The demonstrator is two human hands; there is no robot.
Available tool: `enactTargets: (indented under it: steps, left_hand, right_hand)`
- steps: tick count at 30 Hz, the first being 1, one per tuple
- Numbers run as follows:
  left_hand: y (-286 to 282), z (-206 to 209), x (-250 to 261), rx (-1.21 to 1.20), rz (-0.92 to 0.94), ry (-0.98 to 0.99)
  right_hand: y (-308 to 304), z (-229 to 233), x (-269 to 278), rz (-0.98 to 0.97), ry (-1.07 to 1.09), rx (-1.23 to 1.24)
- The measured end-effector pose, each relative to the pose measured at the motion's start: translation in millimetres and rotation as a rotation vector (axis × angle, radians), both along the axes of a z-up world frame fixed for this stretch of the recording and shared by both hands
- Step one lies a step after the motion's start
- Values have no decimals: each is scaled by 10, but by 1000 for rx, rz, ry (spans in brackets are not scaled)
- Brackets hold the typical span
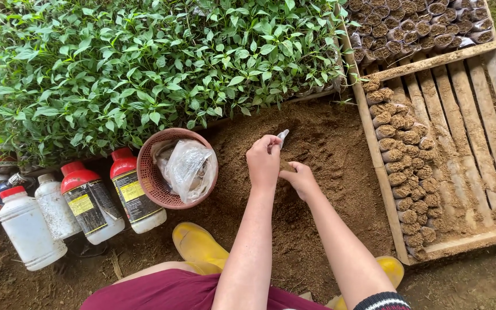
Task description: Filling small plastic sleeves with soil to create seed starter pots and arranging them in a wooden tray.
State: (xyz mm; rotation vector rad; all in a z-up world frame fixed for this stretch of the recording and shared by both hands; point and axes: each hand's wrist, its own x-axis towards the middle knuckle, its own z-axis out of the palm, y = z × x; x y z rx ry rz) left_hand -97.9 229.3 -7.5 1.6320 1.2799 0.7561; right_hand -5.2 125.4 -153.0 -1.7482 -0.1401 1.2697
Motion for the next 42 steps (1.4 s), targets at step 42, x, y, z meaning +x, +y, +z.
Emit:
enactTargets:
  steps: [42]
  left_hand:
    - [-267,-484,139,2,-276,498]
  right_hand:
    - [549,1139,353,-634,418,711]
